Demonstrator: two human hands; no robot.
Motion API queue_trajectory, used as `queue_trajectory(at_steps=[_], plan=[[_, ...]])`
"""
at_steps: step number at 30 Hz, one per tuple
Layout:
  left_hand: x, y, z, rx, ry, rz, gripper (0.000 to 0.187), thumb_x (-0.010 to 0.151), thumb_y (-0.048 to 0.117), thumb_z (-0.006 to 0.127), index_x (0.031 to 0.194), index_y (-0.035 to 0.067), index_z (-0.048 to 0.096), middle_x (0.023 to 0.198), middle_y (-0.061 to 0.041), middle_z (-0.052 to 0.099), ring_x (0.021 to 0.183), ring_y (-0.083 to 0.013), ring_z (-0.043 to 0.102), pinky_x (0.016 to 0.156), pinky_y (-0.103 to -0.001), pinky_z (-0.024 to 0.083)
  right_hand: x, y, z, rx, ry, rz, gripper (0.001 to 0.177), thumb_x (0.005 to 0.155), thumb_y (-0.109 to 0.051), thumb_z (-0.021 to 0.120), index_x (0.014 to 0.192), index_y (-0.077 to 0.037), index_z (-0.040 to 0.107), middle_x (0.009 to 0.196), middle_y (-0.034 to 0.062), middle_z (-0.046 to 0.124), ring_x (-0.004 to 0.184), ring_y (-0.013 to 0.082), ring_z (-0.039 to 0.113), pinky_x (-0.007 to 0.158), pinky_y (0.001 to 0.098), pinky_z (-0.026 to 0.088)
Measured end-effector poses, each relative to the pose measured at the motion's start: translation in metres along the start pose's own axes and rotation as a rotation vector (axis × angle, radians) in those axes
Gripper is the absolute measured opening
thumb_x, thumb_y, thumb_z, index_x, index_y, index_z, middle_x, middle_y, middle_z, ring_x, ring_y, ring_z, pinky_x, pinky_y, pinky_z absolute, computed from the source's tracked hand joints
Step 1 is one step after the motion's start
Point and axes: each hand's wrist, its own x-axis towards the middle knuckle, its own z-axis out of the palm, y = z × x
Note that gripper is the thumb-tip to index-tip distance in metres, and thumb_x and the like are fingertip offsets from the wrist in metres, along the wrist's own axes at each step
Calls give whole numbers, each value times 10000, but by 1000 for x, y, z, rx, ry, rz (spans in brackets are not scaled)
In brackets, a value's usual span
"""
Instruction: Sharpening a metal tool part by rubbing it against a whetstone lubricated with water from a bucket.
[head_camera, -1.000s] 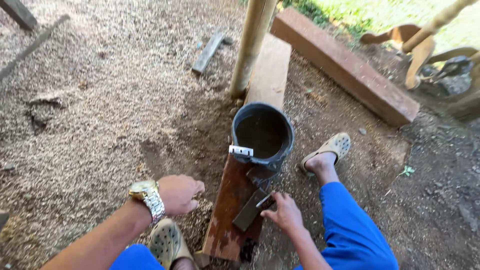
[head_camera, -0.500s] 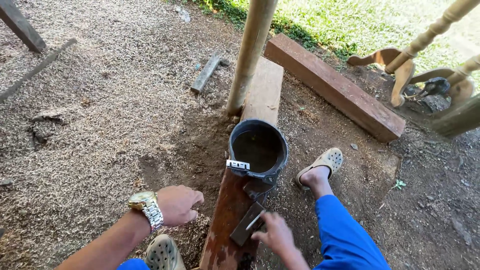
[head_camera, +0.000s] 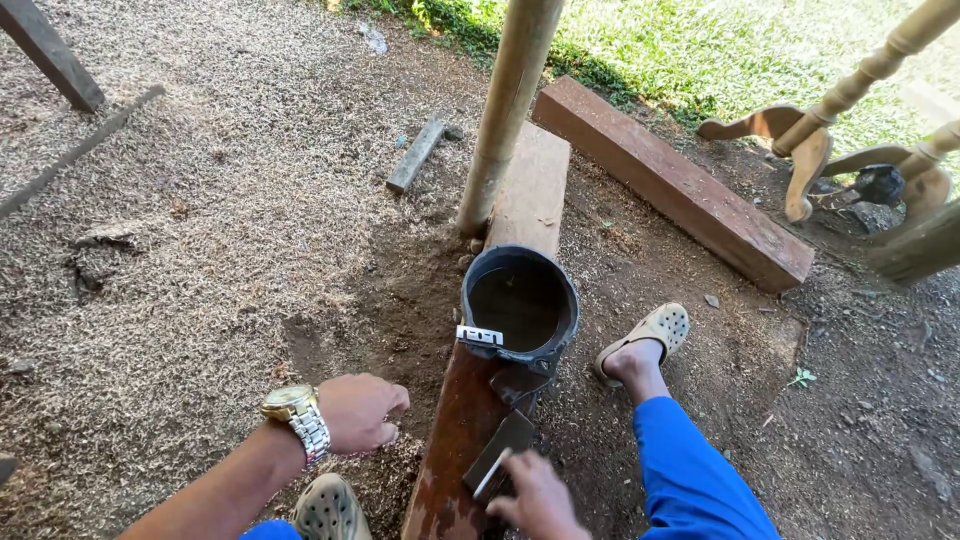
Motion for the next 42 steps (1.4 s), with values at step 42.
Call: queue_trajectory(at_steps=[42], plan=[[7,-8,14,25,82,86,423,891,324,676,1261,126,629,1094,-133,733,1041,-325,697,924,-465,553,-20,-23,-8,84,-137,-129,864,714,-468,896,1399,-126,496,1289,167,576,1246,352,541,1044,439,482]])
